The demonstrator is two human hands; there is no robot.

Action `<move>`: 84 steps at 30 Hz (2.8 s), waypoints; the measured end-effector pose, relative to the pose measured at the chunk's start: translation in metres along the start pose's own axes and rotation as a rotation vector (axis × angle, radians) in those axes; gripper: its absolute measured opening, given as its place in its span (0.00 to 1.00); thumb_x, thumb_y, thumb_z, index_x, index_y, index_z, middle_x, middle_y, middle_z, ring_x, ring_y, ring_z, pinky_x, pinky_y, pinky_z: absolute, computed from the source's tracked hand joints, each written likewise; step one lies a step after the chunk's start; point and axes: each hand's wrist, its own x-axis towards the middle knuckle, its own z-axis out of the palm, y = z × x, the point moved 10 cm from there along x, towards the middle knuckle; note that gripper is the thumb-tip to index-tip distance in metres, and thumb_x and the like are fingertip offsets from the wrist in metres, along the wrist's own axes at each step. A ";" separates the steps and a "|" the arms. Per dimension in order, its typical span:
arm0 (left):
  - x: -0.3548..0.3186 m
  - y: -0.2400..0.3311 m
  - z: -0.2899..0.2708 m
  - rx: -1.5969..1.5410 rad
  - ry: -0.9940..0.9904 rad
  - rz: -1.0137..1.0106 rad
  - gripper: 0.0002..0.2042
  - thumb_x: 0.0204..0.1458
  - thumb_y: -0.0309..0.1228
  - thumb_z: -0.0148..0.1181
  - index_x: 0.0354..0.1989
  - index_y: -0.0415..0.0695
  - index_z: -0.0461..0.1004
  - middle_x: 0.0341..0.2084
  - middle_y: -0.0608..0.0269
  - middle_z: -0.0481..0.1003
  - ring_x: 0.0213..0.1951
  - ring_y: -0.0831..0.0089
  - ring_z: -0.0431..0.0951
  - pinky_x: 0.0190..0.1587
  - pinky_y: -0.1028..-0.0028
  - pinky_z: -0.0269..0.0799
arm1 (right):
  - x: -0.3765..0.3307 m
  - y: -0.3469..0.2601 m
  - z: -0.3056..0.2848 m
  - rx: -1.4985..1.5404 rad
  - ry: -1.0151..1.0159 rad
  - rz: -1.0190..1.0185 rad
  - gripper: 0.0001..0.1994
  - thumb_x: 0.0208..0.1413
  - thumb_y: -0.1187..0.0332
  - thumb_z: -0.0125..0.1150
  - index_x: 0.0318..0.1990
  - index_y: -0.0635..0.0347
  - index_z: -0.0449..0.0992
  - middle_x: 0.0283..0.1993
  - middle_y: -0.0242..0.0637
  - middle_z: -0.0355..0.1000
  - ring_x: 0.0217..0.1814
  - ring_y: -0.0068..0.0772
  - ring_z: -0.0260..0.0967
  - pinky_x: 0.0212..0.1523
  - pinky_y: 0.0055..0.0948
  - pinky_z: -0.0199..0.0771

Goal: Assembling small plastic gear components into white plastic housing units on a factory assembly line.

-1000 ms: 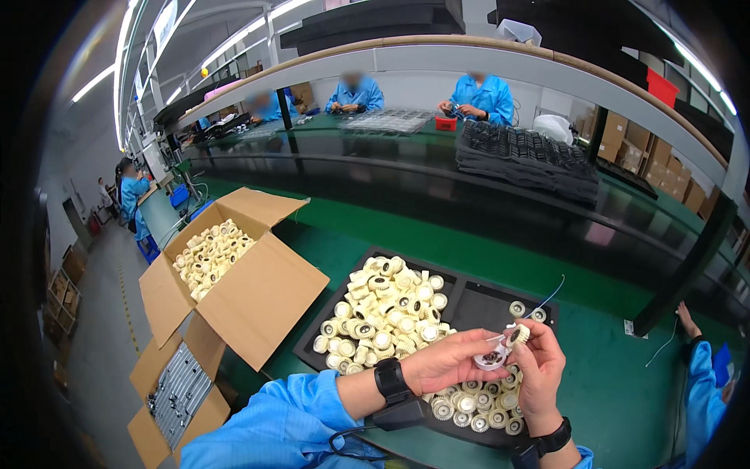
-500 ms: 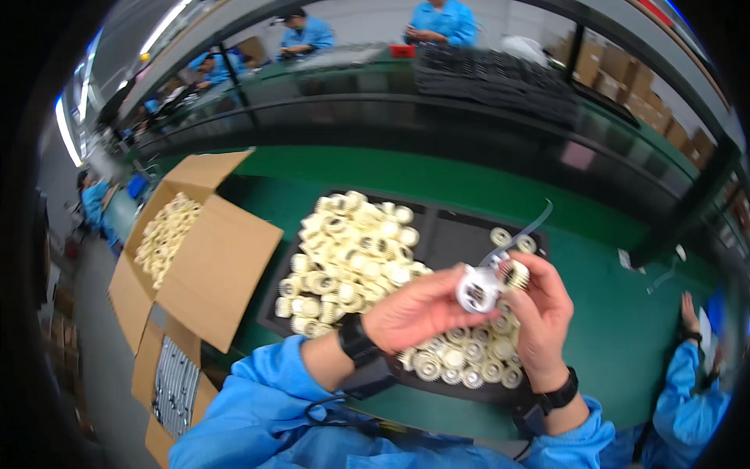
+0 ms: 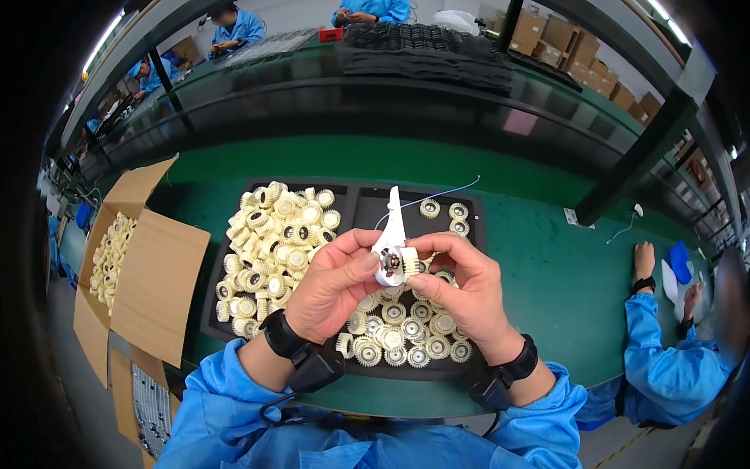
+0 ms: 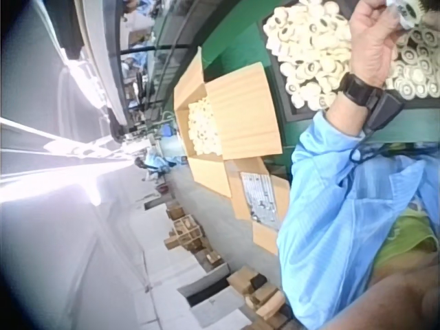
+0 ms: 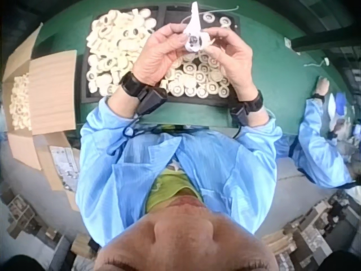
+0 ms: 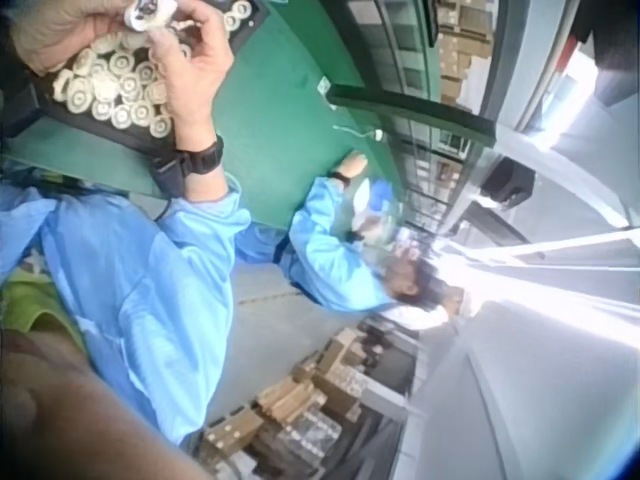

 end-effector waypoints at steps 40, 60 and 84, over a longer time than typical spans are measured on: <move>-0.002 -0.007 0.012 0.034 -0.089 -0.016 0.13 0.60 0.34 0.55 0.50 0.43 0.67 0.43 0.68 0.73 0.43 0.83 0.73 0.45 0.82 0.69 | -0.004 -0.043 0.017 -0.345 0.183 -0.209 0.29 0.45 0.66 0.69 0.55 0.66 0.68 0.56 0.45 0.63 0.53 0.40 0.65 0.45 0.29 0.72; -0.002 -0.030 -0.006 0.291 0.035 -0.217 0.10 0.62 0.30 0.48 0.48 0.40 0.69 0.39 0.59 0.74 0.40 0.71 0.78 0.41 0.77 0.72 | 0.122 0.096 -0.271 -1.348 0.498 -0.039 0.16 0.53 0.72 0.56 0.51 0.57 0.69 0.45 0.50 0.70 0.49 0.57 0.67 0.49 0.47 0.68; 0.001 -0.040 -0.002 0.394 -0.057 -0.132 0.07 0.61 0.29 0.47 0.42 0.42 0.70 0.31 0.67 0.75 0.32 0.80 0.76 0.35 0.82 0.71 | 0.077 0.049 0.000 -1.385 -0.093 -0.154 0.12 0.42 0.69 0.65 0.34 0.61 0.70 0.33 0.44 0.70 0.37 0.47 0.70 0.36 0.41 0.71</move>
